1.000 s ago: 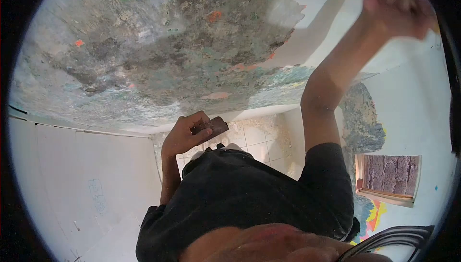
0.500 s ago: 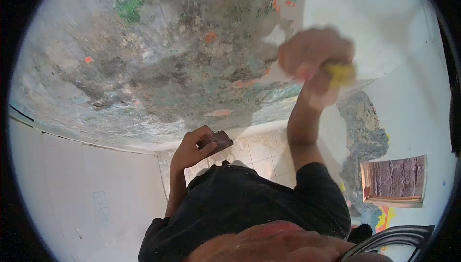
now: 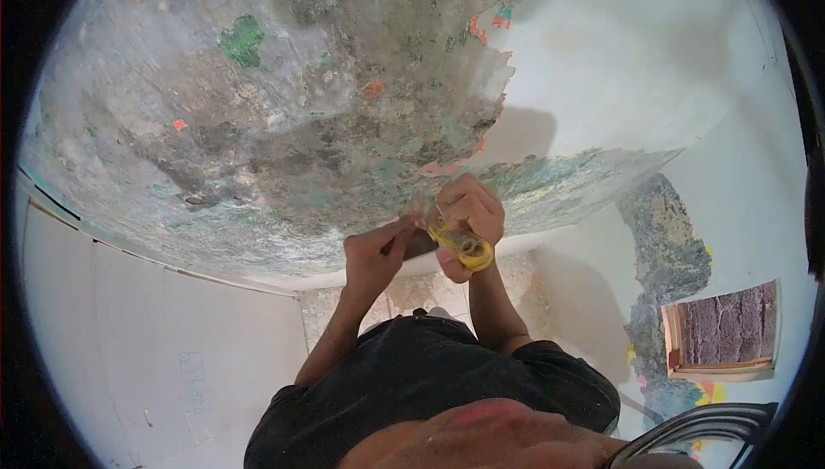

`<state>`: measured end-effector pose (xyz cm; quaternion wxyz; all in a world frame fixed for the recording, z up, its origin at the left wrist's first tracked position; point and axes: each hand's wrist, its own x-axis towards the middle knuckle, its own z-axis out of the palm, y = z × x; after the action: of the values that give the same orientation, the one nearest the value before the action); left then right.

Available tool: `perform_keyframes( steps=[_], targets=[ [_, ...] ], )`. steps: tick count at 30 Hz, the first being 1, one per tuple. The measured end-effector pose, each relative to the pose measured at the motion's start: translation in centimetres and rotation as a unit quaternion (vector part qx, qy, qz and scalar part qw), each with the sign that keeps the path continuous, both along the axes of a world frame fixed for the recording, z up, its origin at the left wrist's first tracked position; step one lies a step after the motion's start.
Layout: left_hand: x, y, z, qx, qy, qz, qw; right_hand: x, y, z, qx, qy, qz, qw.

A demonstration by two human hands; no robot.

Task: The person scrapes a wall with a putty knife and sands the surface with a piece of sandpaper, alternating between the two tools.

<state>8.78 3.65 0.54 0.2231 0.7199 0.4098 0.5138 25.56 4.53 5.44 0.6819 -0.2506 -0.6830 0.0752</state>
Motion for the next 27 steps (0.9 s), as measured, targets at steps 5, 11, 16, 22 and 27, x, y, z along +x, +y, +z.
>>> perform_keyframes(
  steps=[5,11,16,22,27],
  targets=[
    [-0.3,3.0,-0.4,0.163,0.07,0.03,0.984,0.9,-1.3,-0.9,-0.007,-0.081,0.004,0.997],
    [0.7,4.5,-0.5,0.238,0.124,-0.049,0.962,1.6,-2.8,-3.1,-0.076,-0.06,0.033,0.995],
    [1.1,5.6,0.1,0.297,0.13,-0.021,0.946,2.9,-4.9,-2.8,-0.162,-0.071,0.023,0.984],
    [1.3,7.5,3.5,0.358,0.141,-0.072,0.92,3.7,-6.6,-4.2,-0.451,0.152,0.222,0.851],
    [3.2,7.8,4.8,0.371,0.157,-0.102,0.91,2.1,-5.6,-4.3,-0.471,0.257,0.305,0.787]
  ],
)
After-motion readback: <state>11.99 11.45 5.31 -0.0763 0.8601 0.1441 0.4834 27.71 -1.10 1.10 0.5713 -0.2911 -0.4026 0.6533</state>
